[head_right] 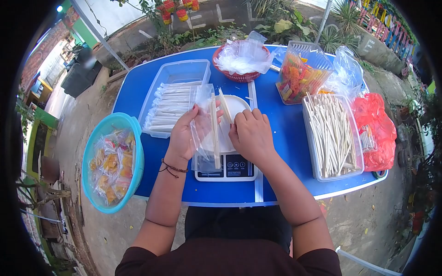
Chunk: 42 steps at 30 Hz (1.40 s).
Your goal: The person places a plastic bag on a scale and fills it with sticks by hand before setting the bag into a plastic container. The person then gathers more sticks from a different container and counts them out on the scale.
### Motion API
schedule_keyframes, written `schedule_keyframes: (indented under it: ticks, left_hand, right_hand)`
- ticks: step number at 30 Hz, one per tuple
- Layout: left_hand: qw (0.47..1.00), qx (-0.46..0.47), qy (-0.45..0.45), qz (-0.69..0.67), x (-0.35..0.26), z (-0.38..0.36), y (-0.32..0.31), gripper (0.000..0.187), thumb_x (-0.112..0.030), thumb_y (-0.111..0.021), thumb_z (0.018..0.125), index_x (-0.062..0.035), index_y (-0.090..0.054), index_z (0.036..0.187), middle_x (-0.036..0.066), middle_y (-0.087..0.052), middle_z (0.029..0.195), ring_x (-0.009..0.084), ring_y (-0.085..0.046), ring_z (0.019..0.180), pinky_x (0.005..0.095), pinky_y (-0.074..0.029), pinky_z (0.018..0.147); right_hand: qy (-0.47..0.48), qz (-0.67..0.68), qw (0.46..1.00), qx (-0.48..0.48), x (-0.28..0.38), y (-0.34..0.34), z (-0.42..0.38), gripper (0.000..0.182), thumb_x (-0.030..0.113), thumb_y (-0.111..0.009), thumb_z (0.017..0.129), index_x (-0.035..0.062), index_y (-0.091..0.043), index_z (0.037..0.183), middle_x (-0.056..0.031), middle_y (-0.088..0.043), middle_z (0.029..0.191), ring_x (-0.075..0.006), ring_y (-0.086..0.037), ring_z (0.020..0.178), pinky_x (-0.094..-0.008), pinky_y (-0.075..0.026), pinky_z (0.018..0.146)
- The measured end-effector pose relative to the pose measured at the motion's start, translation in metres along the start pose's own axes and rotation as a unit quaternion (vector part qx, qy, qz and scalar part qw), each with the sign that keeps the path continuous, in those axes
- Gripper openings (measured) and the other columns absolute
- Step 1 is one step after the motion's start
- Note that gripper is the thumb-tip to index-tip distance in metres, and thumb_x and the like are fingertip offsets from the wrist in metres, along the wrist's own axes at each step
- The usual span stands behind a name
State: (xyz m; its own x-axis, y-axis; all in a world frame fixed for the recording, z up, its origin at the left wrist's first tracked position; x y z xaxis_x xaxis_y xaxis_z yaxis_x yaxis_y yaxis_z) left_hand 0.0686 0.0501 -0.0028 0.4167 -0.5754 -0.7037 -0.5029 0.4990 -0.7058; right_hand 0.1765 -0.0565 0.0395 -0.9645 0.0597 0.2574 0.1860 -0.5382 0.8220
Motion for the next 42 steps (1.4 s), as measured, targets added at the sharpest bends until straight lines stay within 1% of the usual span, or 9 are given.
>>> schedule_keyframes:
  ticks: [6,12,15,19,24,27,33,37,42]
  left_hand:
    - [1.0,-0.011,0.01,-0.005,0.005,0.002,0.008,0.044,-0.022,-0.04,0.102,0.0073,-0.039,0.135,0.026,-0.047,0.138,0.0376,-0.052,0.124,0.0431,-0.042,0.105]
    - [1.0,-0.029,-0.004,-0.009,0.004,0.001,0.005,0.024,-0.019,-0.044,0.101,0.0011,-0.053,0.111,0.028,-0.051,0.132,0.039,-0.055,0.12,0.0452,-0.045,0.103]
    - [0.999,-0.037,-0.007,-0.002,0.002,-0.001,0.003,0.019,-0.018,-0.045,0.1,-0.0014,-0.055,0.103,0.028,-0.053,0.129,0.0392,-0.055,0.12,0.0454,-0.046,0.102]
    - [1.0,-0.027,-0.011,-0.001,0.003,-0.001,0.005,0.021,-0.019,-0.045,0.101,-0.001,-0.055,0.105,0.029,-0.053,0.129,0.0381,-0.056,0.118,0.045,-0.046,0.102]
    - [0.999,0.03,0.044,-0.012,0.01,-0.002,-0.003,0.026,-0.023,-0.045,0.101,-0.0001,-0.056,0.109,0.027,-0.052,0.131,0.0348,-0.058,0.116,0.043,-0.047,0.102]
    - [0.998,0.031,0.049,-0.02,0.012,-0.003,-0.006,0.022,-0.022,-0.055,0.098,-0.0019,-0.061,0.105,0.008,-0.063,0.106,0.0241,-0.062,0.107,0.0378,-0.049,0.096]
    - [0.997,0.045,0.057,0.021,0.009,-0.012,-0.018,0.026,-0.02,-0.054,0.098,0.0014,-0.06,0.113,0.009,-0.063,0.109,0.0239,-0.061,0.109,0.0396,-0.048,0.099]
    - [0.993,0.067,0.053,0.076,0.01,-0.015,-0.02,0.028,-0.02,-0.054,0.099,0.0027,-0.06,0.113,0.011,-0.063,0.111,0.0225,-0.062,0.108,0.0368,-0.05,0.096]
    - [0.987,0.069,0.033,0.144,0.009,-0.015,-0.02,0.03,-0.023,-0.054,0.099,0.0036,-0.063,0.109,0.01,-0.065,0.108,0.0178,-0.064,0.104,0.0322,-0.052,0.093]
  right_hand:
    - [-0.012,-0.014,1.0,0.007,0.003,0.003,-0.001,0.017,0.02,-0.064,0.077,0.0054,-0.057,0.073,-0.0106,-0.059,0.079,-0.0273,-0.054,0.08,-0.04,-0.04,0.071]
    - [0.001,-0.005,1.0,-0.008,0.001,0.002,0.0,0.014,0.017,-0.064,0.075,0.0058,-0.057,0.071,-0.0095,-0.059,0.075,-0.0272,-0.055,0.077,-0.0398,-0.04,0.07]
    - [-0.006,0.026,0.999,-0.031,0.001,0.006,-0.001,0.013,0.014,-0.065,0.074,0.0064,-0.056,0.07,-0.0085,-0.058,0.074,-0.0266,-0.055,0.076,-0.0394,-0.039,0.069]
    - [-0.019,0.076,0.993,-0.088,-0.002,0.014,0.001,0.013,0.011,-0.068,0.073,0.0071,-0.055,0.071,-0.0068,-0.058,0.073,-0.0254,-0.054,0.074,-0.0391,-0.039,0.068]
    - [-0.022,0.119,0.99,-0.074,0.001,0.017,0.001,0.015,0.013,-0.07,0.074,0.0076,-0.056,0.073,-0.005,-0.059,0.074,-0.024,-0.054,0.073,-0.0385,-0.038,0.067]
    - [-0.034,0.128,0.989,-0.068,0.001,0.017,0.0,0.016,0.015,-0.07,0.076,0.0081,-0.056,0.074,-0.004,-0.059,0.073,-0.0233,-0.056,0.072,-0.038,-0.037,0.066]
    - [-0.063,0.146,0.983,-0.088,-0.006,0.019,0.0,0.01,0.014,-0.069,0.077,0.0067,-0.062,0.076,-0.0041,-0.06,0.072,-0.0237,-0.059,0.073,-0.038,-0.038,0.066]
    - [-0.075,0.147,0.984,-0.062,-0.012,0.015,-0.002,0.01,0.013,-0.068,0.077,0.0038,-0.067,0.078,-0.0065,-0.061,0.073,-0.0258,-0.059,0.073,-0.0382,-0.041,0.068]
    - [-0.129,0.226,0.965,-0.031,-0.021,0.01,-0.001,0.007,0.007,-0.067,0.075,0.0,-0.066,0.078,-0.0114,-0.06,0.075,-0.0292,-0.059,0.074,-0.0398,-0.045,0.073]
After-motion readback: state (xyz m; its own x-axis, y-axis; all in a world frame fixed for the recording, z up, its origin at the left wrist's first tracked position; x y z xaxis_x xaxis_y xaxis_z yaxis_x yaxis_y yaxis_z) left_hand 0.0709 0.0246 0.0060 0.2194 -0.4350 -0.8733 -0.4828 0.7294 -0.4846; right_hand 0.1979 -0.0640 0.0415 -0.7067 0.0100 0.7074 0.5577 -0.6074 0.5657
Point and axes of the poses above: each hand's wrist, its own z-axis towards the middle knuckle, its own y-axis out of the back of the hand, x = y × z, the point moved 7 cm from there along z, towards the middle knuckle
